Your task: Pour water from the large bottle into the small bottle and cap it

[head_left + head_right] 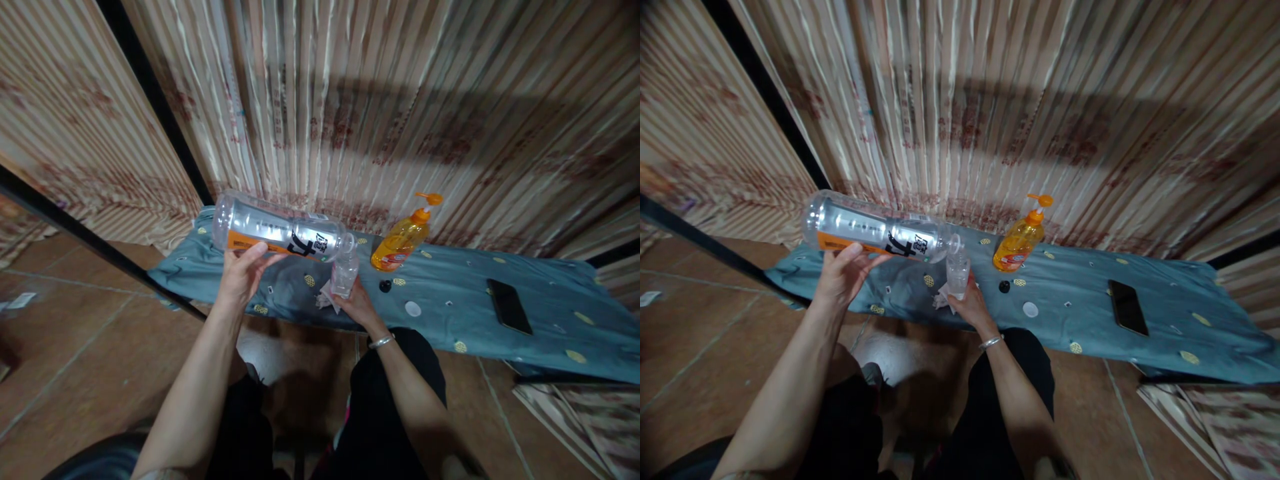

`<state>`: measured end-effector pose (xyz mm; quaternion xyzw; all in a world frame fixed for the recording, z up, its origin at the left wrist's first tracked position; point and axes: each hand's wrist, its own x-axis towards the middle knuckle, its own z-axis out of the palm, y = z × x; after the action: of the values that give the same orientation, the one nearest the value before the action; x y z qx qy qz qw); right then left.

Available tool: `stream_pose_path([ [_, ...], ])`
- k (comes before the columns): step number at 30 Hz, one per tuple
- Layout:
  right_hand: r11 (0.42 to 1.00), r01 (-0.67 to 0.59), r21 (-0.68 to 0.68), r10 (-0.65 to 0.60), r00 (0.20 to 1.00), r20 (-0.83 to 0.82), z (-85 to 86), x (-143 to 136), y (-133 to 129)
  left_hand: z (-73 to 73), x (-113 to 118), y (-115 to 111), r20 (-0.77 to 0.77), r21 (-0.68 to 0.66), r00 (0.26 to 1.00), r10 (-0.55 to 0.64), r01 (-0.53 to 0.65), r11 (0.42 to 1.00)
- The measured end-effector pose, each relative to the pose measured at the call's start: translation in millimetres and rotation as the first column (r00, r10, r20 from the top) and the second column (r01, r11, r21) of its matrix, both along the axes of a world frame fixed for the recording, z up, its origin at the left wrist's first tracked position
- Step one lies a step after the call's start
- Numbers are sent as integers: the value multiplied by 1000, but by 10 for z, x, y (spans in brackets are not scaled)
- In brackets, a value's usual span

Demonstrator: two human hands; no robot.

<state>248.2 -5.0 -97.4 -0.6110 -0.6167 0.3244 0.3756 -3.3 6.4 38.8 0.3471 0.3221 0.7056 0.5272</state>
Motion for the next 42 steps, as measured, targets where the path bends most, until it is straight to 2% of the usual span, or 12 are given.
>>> stream_pose_path([
  [18, 999, -4, 52, 3, 1000, 10, -32, 4, 0, 56, 37, -11, 31, 27, 999, 24, -25, 999],
  [26, 999, -6, 54, 5, 1000, 5, -27, -7, 8, 73, 43, -7, -1, 53, 999, 49, -49, 997],
  [35, 999, 4, 50, -5, 1000, 18, -50, -5, 16, 22, 19, 14, -6, 36, 999, 47, -47, 998],
  [42, 998, -2, 61, 0, 999, 33, -28, 2, 11, 40, 18, 10, -4, 45, 999, 47, -47, 998],
])
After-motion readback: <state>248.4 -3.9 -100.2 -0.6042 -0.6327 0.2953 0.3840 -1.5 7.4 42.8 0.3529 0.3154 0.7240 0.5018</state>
